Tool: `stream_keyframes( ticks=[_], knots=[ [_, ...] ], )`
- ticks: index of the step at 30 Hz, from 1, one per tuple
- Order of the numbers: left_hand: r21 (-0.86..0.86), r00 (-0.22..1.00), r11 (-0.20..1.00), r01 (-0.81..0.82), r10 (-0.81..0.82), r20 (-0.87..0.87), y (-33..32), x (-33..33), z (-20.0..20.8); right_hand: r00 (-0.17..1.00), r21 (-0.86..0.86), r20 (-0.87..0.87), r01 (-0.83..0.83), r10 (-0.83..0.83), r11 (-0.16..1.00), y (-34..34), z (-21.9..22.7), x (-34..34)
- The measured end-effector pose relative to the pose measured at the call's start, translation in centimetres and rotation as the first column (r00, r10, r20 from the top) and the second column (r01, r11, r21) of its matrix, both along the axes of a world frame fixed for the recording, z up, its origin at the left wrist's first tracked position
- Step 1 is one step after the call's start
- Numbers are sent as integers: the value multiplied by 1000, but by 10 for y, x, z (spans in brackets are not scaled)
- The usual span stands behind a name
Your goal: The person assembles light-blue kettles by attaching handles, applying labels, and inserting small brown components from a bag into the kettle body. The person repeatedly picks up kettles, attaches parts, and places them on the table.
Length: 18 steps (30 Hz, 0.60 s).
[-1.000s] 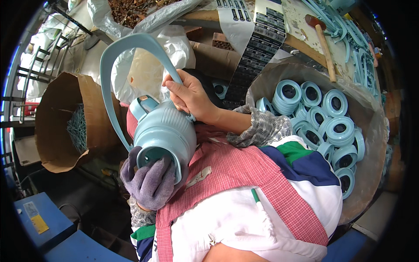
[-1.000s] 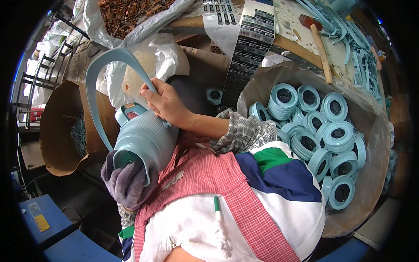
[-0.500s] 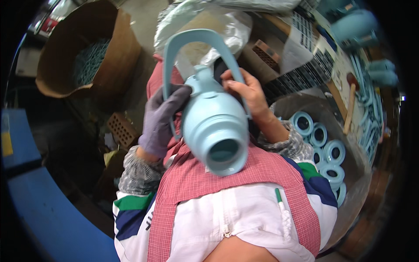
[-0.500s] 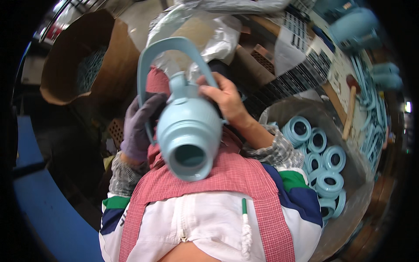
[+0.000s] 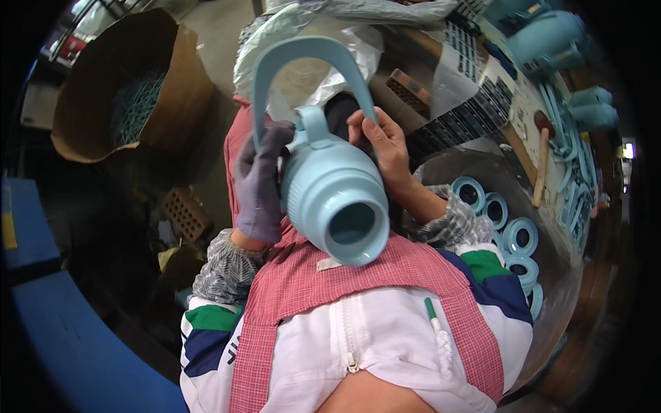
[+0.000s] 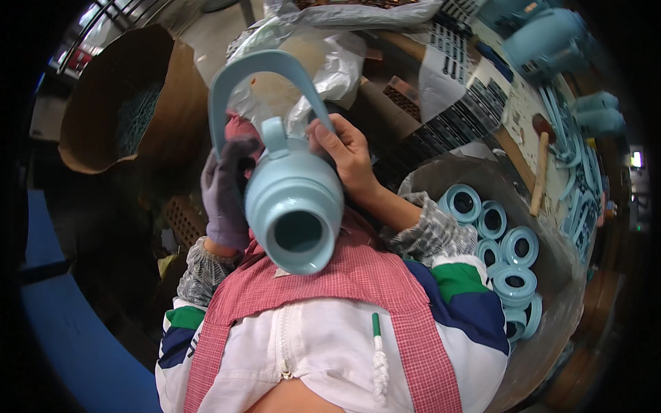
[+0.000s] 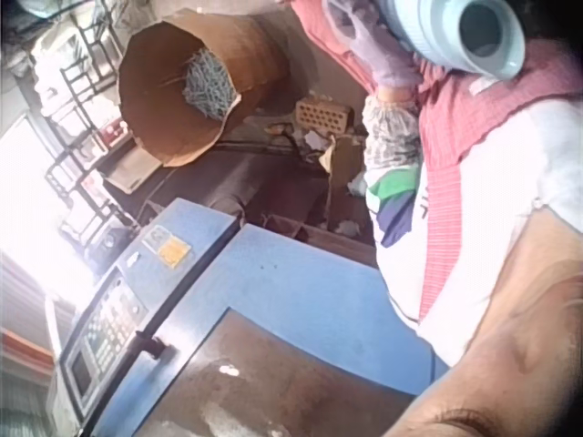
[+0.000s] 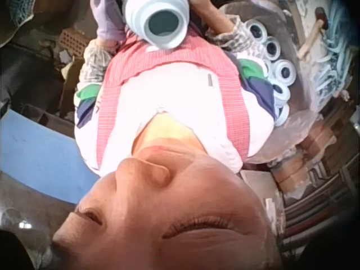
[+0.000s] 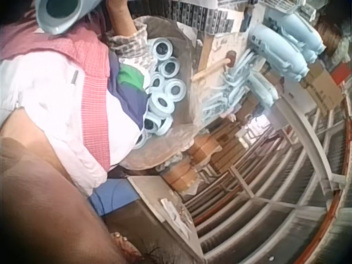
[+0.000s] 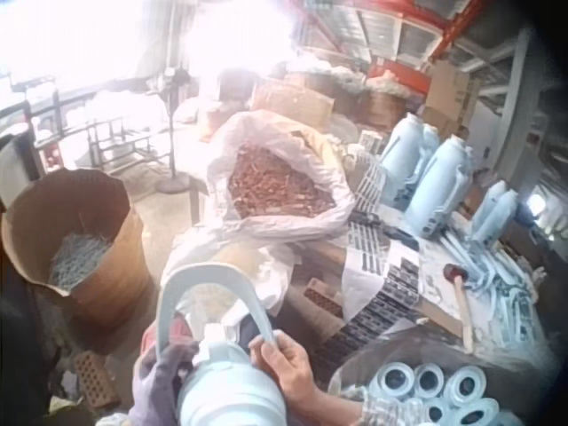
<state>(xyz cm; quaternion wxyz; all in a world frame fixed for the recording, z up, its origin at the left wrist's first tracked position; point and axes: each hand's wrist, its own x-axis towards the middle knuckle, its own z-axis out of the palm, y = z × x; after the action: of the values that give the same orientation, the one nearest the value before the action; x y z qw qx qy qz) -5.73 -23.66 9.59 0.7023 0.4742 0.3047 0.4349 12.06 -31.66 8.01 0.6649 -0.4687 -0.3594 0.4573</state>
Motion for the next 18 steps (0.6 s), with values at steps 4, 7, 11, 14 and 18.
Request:
stream_keyframes(
  ticks=[4,7,11,14,18],
  knots=[
    [635,986,769,72,41,-162,23,-19,9,956,158,245,122,-159,980,14,2,-1],
    [940,974,293,172,90,-206,51,-38,25,925,371,365,-42,-105,928,62,24,0],
    [963,932,-58,263,273,-238,76,-10,66,832,191,505,-369,231,910,105,51,50],
    [941,844,-63,333,466,-267,113,1,92,915,242,354,-289,193,926,110,75,105],
    [685,854,582,439,-32,-520,88,21,107,823,416,323,320,-467,851,52,126,246]
  ],
)
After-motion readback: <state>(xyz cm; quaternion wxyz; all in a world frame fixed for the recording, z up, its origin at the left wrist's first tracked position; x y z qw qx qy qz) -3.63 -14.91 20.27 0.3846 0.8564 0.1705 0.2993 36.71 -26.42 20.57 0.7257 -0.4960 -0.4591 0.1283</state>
